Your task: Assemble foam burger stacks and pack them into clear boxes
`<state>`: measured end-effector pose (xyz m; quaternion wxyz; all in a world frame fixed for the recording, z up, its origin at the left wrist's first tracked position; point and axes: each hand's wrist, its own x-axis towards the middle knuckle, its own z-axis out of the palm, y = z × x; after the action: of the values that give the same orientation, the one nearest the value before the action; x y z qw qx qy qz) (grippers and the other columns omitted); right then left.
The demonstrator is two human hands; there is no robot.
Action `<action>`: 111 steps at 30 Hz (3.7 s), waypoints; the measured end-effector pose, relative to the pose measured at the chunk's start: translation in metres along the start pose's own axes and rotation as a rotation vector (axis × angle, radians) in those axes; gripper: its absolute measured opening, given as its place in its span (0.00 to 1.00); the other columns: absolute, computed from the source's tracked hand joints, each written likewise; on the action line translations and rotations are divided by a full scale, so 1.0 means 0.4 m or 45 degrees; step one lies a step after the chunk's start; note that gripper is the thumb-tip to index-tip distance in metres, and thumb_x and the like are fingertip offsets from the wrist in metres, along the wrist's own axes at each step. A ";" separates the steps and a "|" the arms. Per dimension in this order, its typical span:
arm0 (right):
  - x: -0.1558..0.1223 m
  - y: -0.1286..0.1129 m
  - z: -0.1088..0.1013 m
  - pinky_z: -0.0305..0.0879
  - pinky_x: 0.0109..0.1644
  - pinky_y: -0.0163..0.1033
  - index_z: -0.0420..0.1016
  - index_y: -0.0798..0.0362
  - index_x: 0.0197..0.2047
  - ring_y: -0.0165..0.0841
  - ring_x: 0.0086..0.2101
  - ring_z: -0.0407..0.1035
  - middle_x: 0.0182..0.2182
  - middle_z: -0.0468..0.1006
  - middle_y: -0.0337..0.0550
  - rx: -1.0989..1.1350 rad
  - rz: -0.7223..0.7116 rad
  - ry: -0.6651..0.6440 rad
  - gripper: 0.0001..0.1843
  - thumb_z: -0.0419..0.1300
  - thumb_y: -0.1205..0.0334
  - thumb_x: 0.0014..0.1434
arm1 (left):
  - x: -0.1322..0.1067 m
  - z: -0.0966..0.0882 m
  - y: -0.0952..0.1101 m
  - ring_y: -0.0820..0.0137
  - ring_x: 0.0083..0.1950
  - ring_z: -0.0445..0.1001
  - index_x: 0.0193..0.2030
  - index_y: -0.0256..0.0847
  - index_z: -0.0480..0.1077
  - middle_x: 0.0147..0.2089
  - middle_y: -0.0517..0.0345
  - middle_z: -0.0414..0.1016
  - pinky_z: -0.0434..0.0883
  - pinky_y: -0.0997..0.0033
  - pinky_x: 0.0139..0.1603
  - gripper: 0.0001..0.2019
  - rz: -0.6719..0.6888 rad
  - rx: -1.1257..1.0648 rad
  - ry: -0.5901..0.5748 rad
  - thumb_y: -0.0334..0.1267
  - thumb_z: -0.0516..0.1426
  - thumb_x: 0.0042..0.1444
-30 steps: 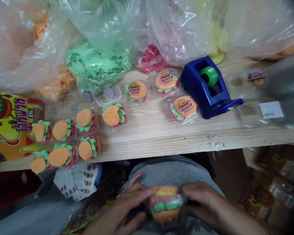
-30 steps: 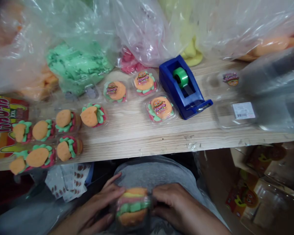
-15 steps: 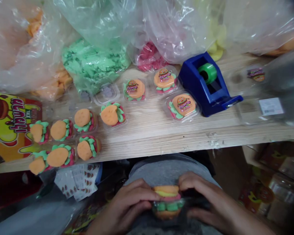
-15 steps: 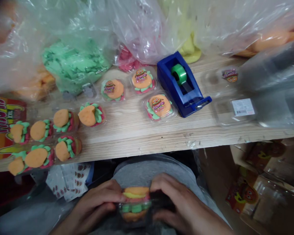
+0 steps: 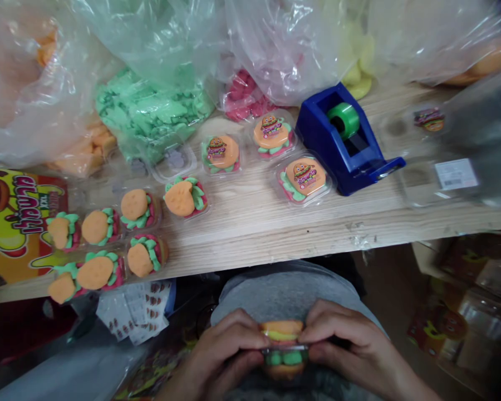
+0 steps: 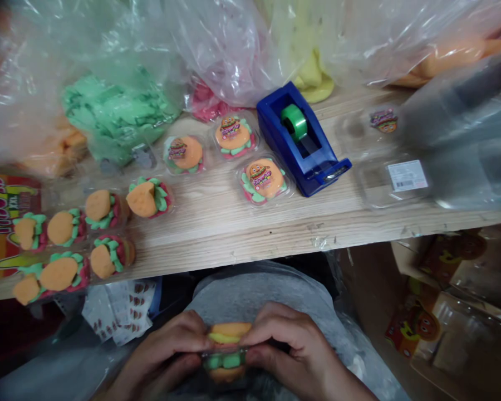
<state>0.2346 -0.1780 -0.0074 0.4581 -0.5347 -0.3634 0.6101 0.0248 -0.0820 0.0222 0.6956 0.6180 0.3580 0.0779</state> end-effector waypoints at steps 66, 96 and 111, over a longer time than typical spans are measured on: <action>0.289 0.010 0.062 0.64 0.56 0.39 0.71 0.48 0.53 0.36 0.51 0.70 0.50 0.76 0.47 0.228 0.041 0.320 0.23 0.61 0.51 0.55 | 0.386 -0.462 0.141 0.61 0.41 0.74 0.37 0.38 0.66 0.37 0.50 0.74 0.68 0.64 0.41 0.03 0.154 1.687 0.876 0.32 0.55 0.55; 0.209 -0.228 -0.325 0.68 0.41 0.41 0.74 0.54 0.28 0.37 0.37 0.72 0.39 0.77 0.46 -0.397 0.069 0.493 0.17 0.59 0.47 0.53 | 0.419 -0.213 0.133 0.53 0.45 0.72 0.44 0.37 0.65 0.43 0.43 0.74 0.66 0.60 0.42 0.24 0.017 1.202 0.543 0.52 0.59 0.46; 0.197 -0.056 -0.256 0.64 0.35 0.39 0.69 0.53 0.24 0.36 0.28 0.67 0.23 0.71 0.40 -0.387 -0.027 0.943 0.13 0.58 0.53 0.54 | 0.393 -0.191 0.198 0.66 0.29 0.72 0.58 0.43 0.56 0.27 0.66 0.70 0.67 0.69 0.31 0.36 0.007 0.138 0.786 0.51 0.62 0.43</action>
<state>0.3387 -0.1011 -0.0285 0.4801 -0.7762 -0.2653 0.3107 0.1209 0.0839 0.0329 0.5199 0.6024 0.5543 0.2442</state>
